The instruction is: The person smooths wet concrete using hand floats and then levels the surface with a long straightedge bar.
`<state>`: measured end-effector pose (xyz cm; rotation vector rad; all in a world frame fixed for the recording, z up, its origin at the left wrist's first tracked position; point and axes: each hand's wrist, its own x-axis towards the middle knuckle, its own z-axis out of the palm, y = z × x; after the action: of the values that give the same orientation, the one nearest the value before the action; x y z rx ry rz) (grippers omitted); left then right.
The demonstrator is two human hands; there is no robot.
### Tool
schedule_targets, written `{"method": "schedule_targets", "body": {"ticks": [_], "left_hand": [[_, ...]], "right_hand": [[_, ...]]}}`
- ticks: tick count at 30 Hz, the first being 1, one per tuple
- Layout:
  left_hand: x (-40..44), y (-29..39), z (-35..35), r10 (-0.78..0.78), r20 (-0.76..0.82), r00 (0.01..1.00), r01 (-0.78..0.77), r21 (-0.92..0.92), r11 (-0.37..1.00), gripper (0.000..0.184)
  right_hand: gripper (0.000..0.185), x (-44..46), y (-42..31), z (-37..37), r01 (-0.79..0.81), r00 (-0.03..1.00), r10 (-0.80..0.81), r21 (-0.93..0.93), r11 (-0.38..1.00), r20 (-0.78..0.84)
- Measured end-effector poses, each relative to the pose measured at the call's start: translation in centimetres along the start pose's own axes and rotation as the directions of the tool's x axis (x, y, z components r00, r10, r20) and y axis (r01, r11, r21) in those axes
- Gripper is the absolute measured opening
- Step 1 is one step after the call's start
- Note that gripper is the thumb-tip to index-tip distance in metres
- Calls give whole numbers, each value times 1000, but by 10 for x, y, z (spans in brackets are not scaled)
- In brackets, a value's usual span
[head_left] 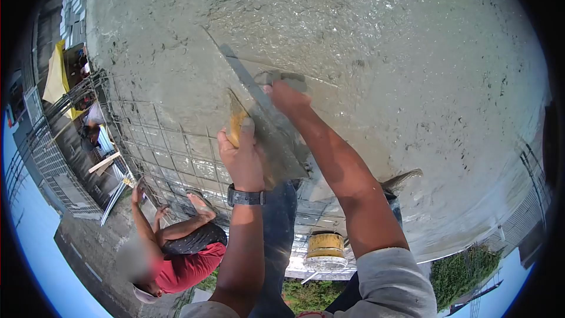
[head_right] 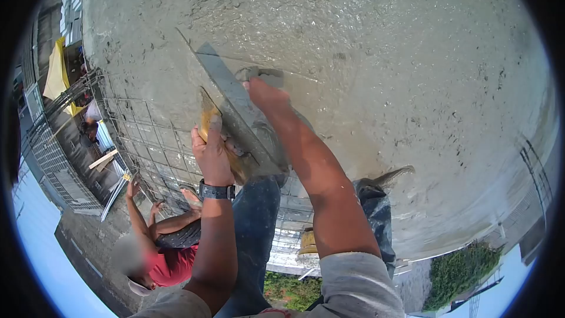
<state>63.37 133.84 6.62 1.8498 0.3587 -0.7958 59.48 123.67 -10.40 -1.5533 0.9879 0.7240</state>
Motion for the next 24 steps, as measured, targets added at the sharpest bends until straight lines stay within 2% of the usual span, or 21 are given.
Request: {"method": "schedule_targets", "body": {"ticks": [3, 4, 7, 9, 12, 14, 15, 17, 19, 21, 24], "left_hand": [[-2, -13, 0, 57, 39, 998, -59, 62, 996, 19], [-6, -12, 3, -7, 41, 999, 4, 80, 997, 21], [-14, -17, 10, -39, 95, 995, 31, 79, 996, 21], [-19, -18, 16, -45, 141, 989, 37, 58, 998, 22], [-29, -20, 25, -60, 199, 978, 48, 63, 997, 23], [-38, -25, 31, -54, 237, 970, 36, 79, 996, 26], [-42, -30, 34, -42, 261, 964, 18, 91, 996, 28], [-49, -39, 47, -18, 315, 949, -27, 137, 990, 30], [-61, -50, 58, -17, 360, 933, -69, 225, 972, 31], [-62, -77, 65, 43, 415, 909, -178, 291, 940, 31], [-82, -100, 92, 98, 582, 808, -365, 363, 857, 32]], "right_hand": [[53, -30, 31, -61, -140, 967, 138, 8, 990, -215], [54, -35, 50, -76, -154, 944, 149, 4, 988, -294], [62, -49, 129, -109, -159, 844, 168, 61, 985, -510], [59, -70, 183, -125, -113, 596, 219, 190, 975, -772], [59, -106, 283, -143, -196, 297, 291, 241, 951, -909], [56, -142, 339, -144, -99, 193, 485, 475, 874, -853], [53, -160, 353, -136, 13, 199, 604, 619, 786, -772], [49, -195, 379, -125, 243, 250, 789, 825, 510, -561], [45, -216, 384, -115, 312, 269, 813, 845, 434, -517], [44, -231, 393, -90, 363, 275, 847, 865, 347, -455], [41, -228, 403, -79, 457, 205, 921, 865, 209, -331]]}}
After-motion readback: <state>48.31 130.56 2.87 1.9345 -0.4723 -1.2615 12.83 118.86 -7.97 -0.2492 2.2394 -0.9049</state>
